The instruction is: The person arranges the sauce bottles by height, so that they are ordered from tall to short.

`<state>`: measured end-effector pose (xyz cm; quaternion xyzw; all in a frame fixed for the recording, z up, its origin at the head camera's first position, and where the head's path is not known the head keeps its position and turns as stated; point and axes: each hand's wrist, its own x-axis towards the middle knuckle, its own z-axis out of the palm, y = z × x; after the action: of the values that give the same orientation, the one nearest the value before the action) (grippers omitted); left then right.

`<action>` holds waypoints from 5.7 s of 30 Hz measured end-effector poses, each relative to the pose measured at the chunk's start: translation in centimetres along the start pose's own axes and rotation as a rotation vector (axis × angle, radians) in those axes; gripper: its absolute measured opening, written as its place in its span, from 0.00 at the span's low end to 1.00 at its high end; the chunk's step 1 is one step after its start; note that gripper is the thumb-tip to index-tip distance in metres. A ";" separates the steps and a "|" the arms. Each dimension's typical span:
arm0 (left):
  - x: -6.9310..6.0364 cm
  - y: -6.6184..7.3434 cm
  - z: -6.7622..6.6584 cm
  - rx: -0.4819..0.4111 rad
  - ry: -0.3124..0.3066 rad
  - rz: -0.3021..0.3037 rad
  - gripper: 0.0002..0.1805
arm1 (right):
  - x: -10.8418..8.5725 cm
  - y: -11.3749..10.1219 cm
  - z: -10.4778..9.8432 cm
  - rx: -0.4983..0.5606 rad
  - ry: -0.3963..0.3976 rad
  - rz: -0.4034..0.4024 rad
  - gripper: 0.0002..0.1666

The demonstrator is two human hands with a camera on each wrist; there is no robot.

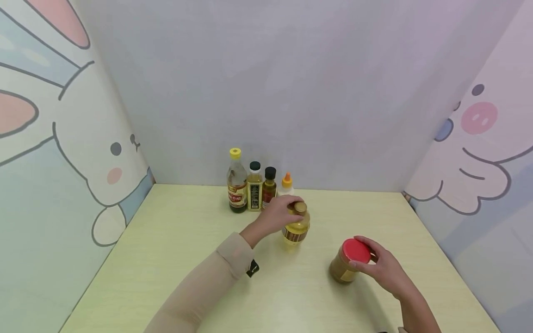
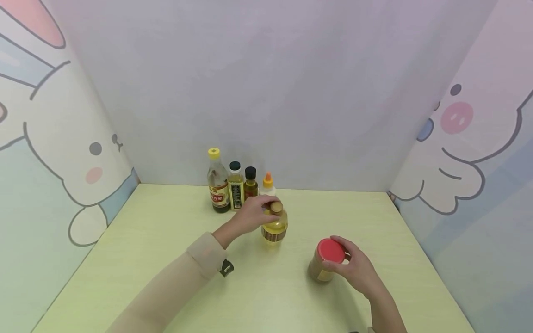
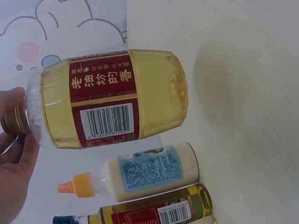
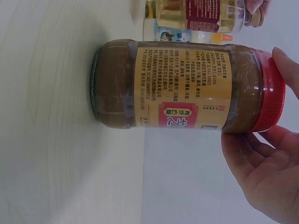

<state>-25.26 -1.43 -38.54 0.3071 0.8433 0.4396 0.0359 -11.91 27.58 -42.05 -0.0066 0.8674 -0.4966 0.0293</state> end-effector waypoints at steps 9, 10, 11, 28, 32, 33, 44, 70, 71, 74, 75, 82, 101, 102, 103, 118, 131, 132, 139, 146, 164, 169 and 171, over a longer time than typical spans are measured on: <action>2.1 0.5 0.7 0.041 -0.022 0.012 0.19 | 0.0 0.1 -0.2 -0.004 -0.005 0.006 0.42; 2.3 0.5 0.8 0.045 -0.021 0.017 0.19 | 0.0 0.1 -0.2 -0.003 -0.004 0.006 0.42; 2.5 0.5 0.9 0.048 -0.018 0.021 0.19 | 0.0 0.1 -0.3 -0.002 -0.002 0.006 0.42; 4.8 0.0 1.4 0.071 -0.019 0.012 0.20 | 0.0 -0.1 -0.2 0.002 0.004 -0.006 0.42; 5.1 -0.2 1.5 0.079 -0.021 -0.007 0.21 | 0.1 -0.1 -0.1 0.004 0.011 -0.015 0.41; 5.2 -0.2 1.5 0.079 -0.020 -0.010 0.21 | 0.1 -0.1 0.0 0.003 0.012 -0.016 0.41; 6.2 -1.3 2.2 0.069 0.012 -0.012 0.19 | 0.1 0.1 0.2 0.030 0.001 0.021 0.43; 8.5 -2.7 3.1 0.125 0.003 -0.048 0.14 | 0.0 -0.2 0.3 0.019 0.028 0.032 0.42; 8.6 -2.8 3.1 0.123 0.003 -0.050 0.14 | -0.1 -0.1 0.3 0.020 0.028 0.032 0.42; 8.8 -2.8 3.2 0.087 0.011 -0.063 0.13 | -0.1 0.0 0.3 0.023 0.027 0.021 0.42; 8.8 -2.8 3.2 0.074 0.017 -0.070 0.13 | -0.1 0.0 0.3 0.023 0.027 0.014 0.42; 9.2 -2.5 3.5 0.096 0.055 -0.106 0.13 | -0.2 0.2 0.3 0.017 0.031 -0.059 0.44; 10.1 -1.8 3.7 0.096 0.068 -0.191 0.19 | -0.1 0.1 0.6 -0.049 0.102 0.004 0.46; 10.1 -1.8 3.7 0.094 0.069 -0.189 0.19 | -0.2 0.0 0.7 -0.061 0.114 0.019 0.46; 10.0 -1.8 3.7 0.092 0.070 -0.189 0.20 | -0.2 -0.1 0.8 -0.069 0.123 0.033 0.46; 9.6 -2.0 3.7 0.053 0.072 -0.164 0.20 | 0.2 -1.4 1.7 -0.092 0.158 0.114 0.50; 9.6 -2.1 3.4 0.046 0.070 -0.158 0.19 | 0.4 -0.5 2.4 -0.067 0.142 0.055 0.49; 9.6 -2.1 3.4 0.046 0.069 -0.156 0.18 | 0.5 -0.5 2.4 -0.066 0.147 0.053 0.49; 9.6 -2.2 3.4 0.042 0.074 -0.156 0.18 | 0.6 -0.5 2.6 -0.030 0.188 0.083 0.47; 9.5 -2.5 3.6 0.035 0.078 -0.147 0.18 | 1.0 -1.0 2.2 0.019 0.204 0.109 0.48; 9.3 -2.7 3.6 0.014 0.097 -0.116 0.19 | 5.3 -1.7 2.0 -0.028 0.259 0.071 0.48; 9.4 -2.6 3.6 0.022 0.097 -0.128 0.20 | 6.9 -1.8 2.0 -0.029 0.272 0.064 0.47; 9.4 -2.6 3.6 0.024 0.101 -0.129 0.19 | 7.6 -1.8 2.0 -0.024 0.275 0.066 0.47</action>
<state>-32.92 5.19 -40.71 0.2300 0.8673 0.4411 0.0181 -19.41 24.67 -41.82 0.0896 0.8688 -0.4813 -0.0735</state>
